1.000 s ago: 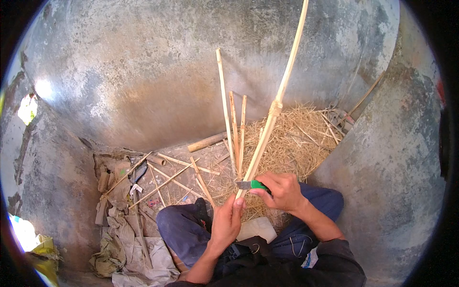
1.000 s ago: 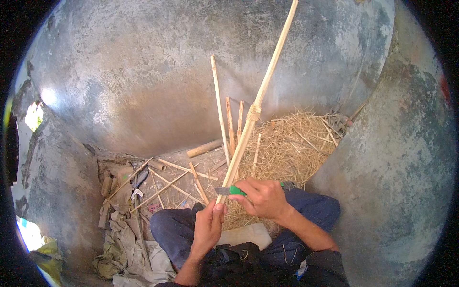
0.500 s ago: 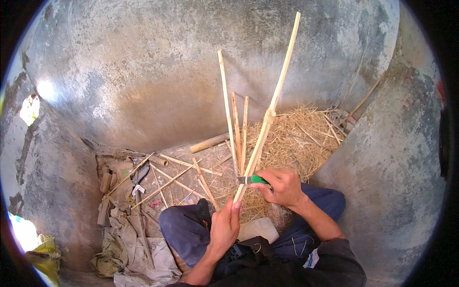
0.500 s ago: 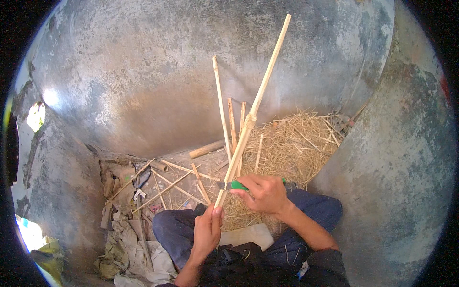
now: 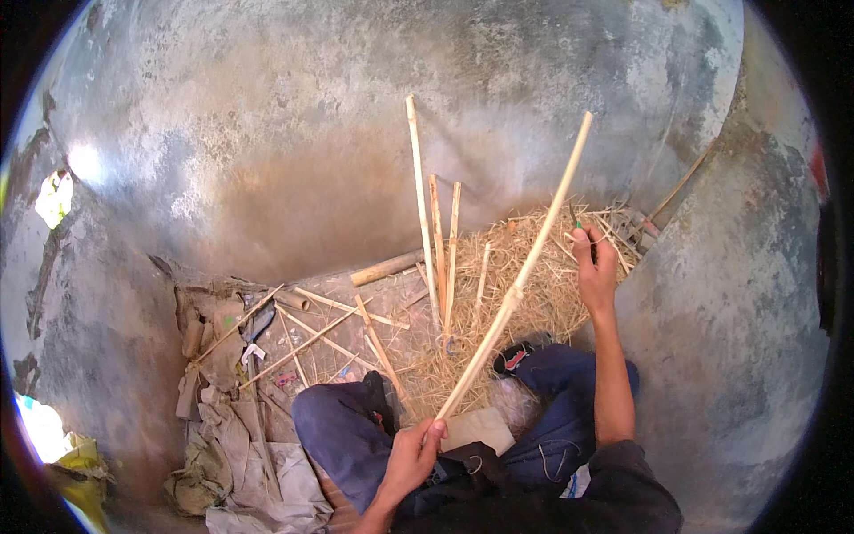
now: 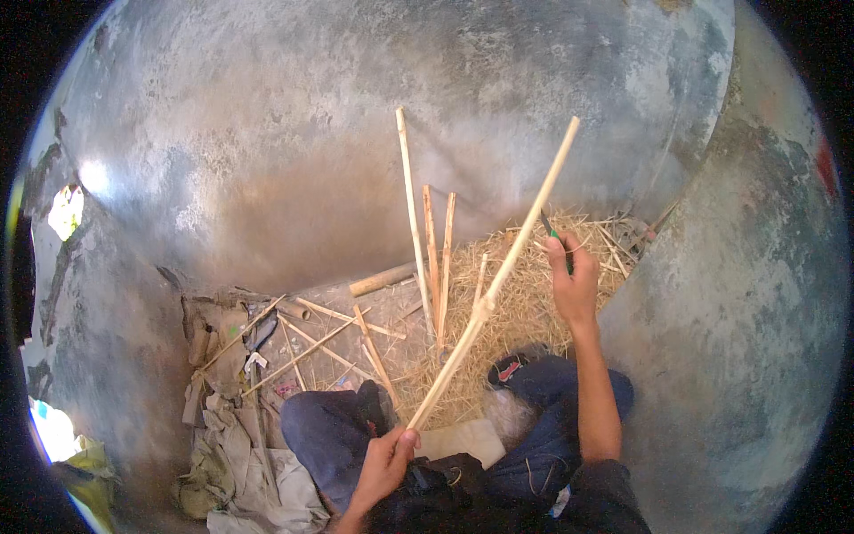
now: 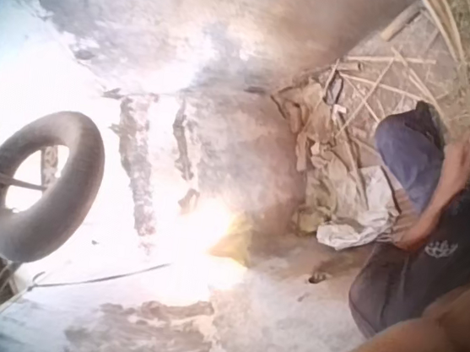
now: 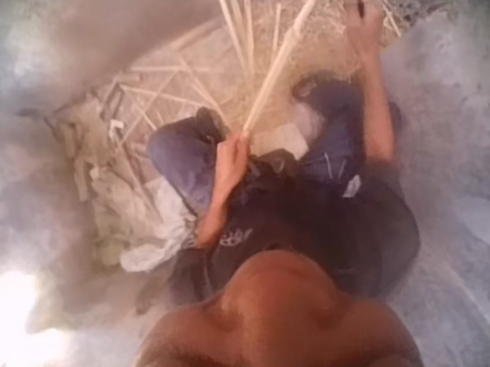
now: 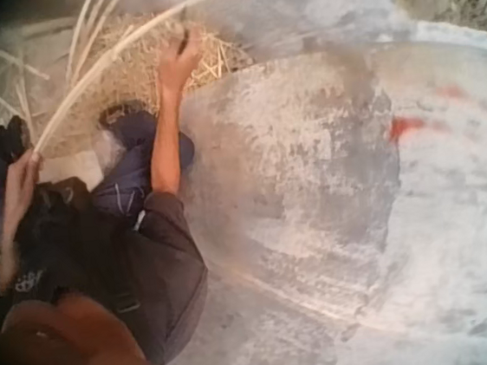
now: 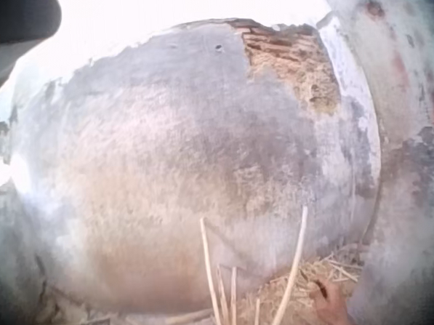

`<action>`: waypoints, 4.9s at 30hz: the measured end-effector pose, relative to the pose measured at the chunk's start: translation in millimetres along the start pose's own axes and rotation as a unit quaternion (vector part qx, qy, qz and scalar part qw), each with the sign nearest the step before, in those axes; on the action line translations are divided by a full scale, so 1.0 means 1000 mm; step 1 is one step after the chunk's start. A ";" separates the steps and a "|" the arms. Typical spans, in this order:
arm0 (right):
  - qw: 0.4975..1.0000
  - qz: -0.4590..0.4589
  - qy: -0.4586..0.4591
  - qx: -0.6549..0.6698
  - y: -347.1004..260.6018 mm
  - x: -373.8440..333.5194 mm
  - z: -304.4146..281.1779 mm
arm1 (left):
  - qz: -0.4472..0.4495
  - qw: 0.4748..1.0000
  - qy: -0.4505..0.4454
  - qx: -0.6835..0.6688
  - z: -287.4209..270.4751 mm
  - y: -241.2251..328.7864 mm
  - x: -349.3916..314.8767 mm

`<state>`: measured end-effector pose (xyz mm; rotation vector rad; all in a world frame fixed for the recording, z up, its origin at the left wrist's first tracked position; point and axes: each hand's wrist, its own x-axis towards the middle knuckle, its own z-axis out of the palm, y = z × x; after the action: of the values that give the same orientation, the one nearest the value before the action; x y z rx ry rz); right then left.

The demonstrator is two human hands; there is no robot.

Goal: The person uses a utility knife to peel the outer layer off several bamboo sticks while sitting on the floor.

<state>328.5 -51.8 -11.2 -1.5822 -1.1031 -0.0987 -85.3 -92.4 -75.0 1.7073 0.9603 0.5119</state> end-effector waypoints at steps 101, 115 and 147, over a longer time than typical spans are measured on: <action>0.935 -0.253 -0.248 0.004 -0.082 -0.082 0.063 | 0.116 0.974 0.192 0.037 0.015 0.053 0.101; 0.951 -0.234 -0.200 -0.030 -0.068 -0.079 0.063 | 0.084 0.983 0.163 0.023 0.019 0.047 0.092; 0.940 -0.213 -0.261 0.053 -0.080 -0.094 0.065 | 0.082 0.989 0.115 0.052 0.008 0.048 0.082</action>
<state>191.3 -61.5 -31.0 -1.2774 -1.8289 0.1004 -14.4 -37.2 -42.7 1.8583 1.0294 0.7931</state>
